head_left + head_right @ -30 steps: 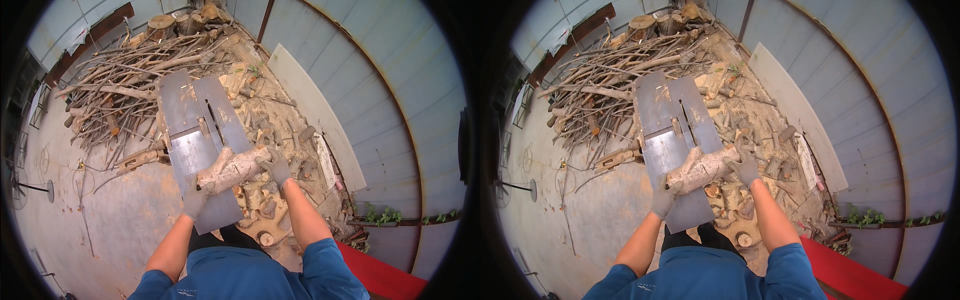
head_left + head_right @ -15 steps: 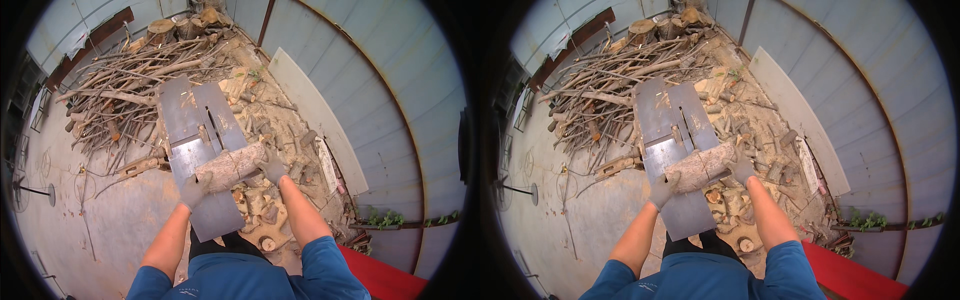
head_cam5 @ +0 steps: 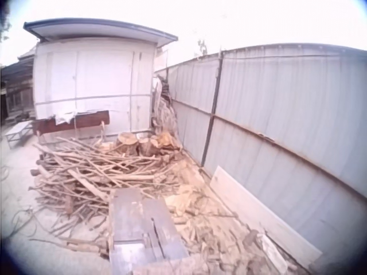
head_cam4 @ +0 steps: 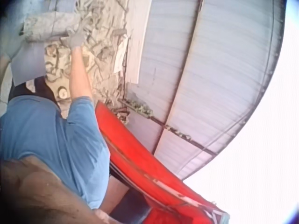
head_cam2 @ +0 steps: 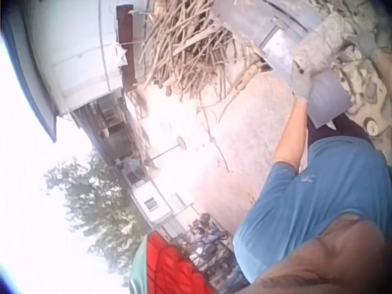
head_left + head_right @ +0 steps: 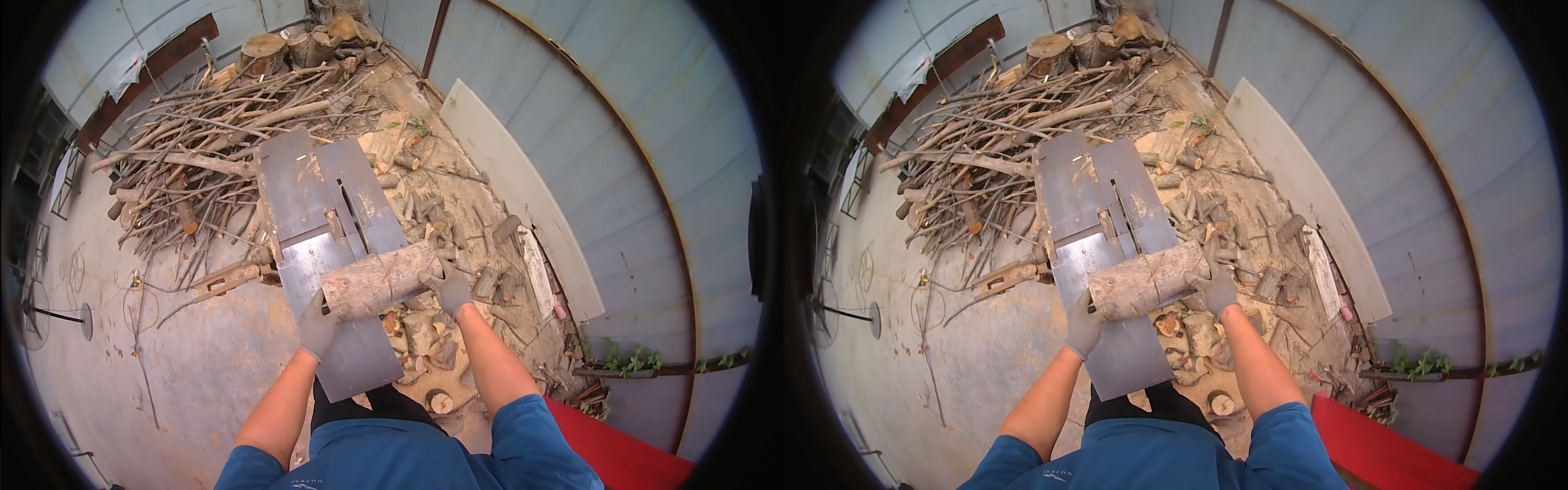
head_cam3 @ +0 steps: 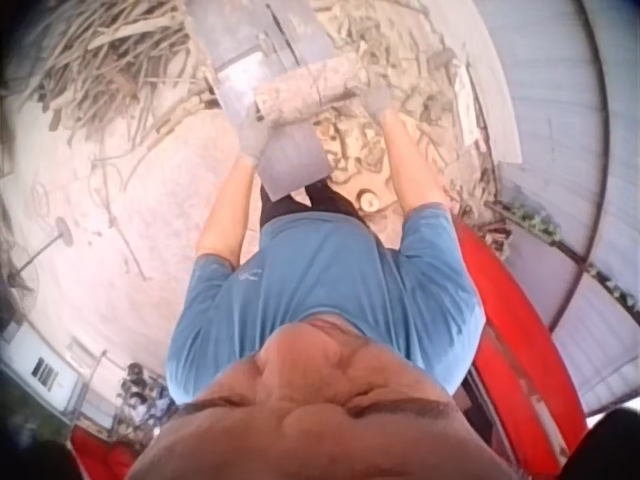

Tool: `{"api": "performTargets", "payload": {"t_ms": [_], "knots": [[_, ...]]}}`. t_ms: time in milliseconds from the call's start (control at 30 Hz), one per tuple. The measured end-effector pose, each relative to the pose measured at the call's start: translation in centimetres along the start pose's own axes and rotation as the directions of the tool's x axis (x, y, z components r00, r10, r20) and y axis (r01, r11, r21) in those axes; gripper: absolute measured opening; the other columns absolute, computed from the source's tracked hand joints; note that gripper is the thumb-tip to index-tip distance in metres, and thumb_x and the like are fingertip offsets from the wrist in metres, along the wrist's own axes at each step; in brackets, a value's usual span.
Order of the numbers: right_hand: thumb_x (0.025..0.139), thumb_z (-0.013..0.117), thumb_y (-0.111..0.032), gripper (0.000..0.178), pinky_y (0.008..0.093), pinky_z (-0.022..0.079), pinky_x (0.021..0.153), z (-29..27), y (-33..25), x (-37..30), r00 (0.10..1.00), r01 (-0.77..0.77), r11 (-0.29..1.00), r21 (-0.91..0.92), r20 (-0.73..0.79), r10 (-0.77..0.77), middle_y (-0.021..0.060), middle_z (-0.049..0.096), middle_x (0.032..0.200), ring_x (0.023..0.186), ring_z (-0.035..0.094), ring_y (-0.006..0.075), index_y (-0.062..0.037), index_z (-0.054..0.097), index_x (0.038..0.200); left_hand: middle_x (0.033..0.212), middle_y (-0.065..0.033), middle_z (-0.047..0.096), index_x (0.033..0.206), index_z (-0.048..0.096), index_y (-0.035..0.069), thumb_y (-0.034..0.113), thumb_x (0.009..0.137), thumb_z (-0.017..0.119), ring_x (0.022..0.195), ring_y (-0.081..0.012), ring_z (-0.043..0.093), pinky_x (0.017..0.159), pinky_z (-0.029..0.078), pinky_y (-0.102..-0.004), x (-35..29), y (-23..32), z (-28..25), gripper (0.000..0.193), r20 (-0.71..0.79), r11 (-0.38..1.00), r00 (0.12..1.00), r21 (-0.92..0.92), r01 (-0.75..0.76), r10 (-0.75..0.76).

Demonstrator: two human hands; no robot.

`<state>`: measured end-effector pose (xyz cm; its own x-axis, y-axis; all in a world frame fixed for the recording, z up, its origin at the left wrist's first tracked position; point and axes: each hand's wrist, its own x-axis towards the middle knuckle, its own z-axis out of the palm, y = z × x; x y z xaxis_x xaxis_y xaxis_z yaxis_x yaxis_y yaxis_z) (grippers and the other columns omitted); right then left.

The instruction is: The person positions a large tree branch on a table saw and uses the machine to cut the branch into smaller sections, handling the wood with gloved hands.

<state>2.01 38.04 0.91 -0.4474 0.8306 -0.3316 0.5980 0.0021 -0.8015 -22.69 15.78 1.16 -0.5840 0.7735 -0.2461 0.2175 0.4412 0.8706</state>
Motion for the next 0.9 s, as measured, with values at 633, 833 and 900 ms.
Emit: {"api": "performTargets", "payload": {"t_ms": [633, 833, 900], "knots": [[0.093, 0.075, -0.046, 0.059, 0.0478, 0.052, 0.1, 0.4, -0.3, 2.3, 0.988, 0.035, 0.969, -0.243, -0.14, -0.071, 0.0256, 0.071, 0.126, 0.119, 0.065, 0.0434, -0.0126, 0.067, 0.14, 0.125, -0.0167, 0.075, 0.144, 0.06, -0.001, 0.031, 0.091, 0.082, 0.113, -0.0269, 0.072, 0.099, 0.053, -0.036, 1.2, -1.6, 0.6, 0.066, -0.042, 0.974, 0.998, -0.224, 0.027, -0.038], [0.092, 0.078, -0.042, 0.058, 0.0457, 0.051, 0.102, 0.4, 0.1, 2.6, 0.99, 0.023, 0.979, -0.201, -0.135, -0.051, 0.0244, 0.071, 0.128, 0.12, 0.066, 0.0416, -0.0116, 0.067, 0.14, 0.126, -0.0144, 0.076, 0.141, 0.064, 0.0, 0.028, 0.091, 0.082, 0.114, -0.0228, 0.071, 0.099, 0.053, -0.0342, 1.8, -2.0, 0.7, 0.06, -0.087, 0.996, 0.995, -0.08, 0.046, -0.052], [0.091, 0.078, -0.042, 0.058, 0.0451, 0.051, 0.103, 0.5, -0.4, 2.6, 0.991, 0.009, 0.985, -0.169, -0.127, -0.03, 0.0243, 0.07, 0.129, 0.121, 0.066, 0.0411, -0.0105, 0.067, 0.139, 0.126, -0.0154, 0.075, 0.143, 0.063, -0.001, 0.027, 0.091, 0.082, 0.114, -0.0235, 0.072, 0.099, 0.053, -0.0341, 2.1, -2.5, 0.7, 0.061, -0.082, 0.983, 0.997, -0.183, -0.007, -0.008]]}}
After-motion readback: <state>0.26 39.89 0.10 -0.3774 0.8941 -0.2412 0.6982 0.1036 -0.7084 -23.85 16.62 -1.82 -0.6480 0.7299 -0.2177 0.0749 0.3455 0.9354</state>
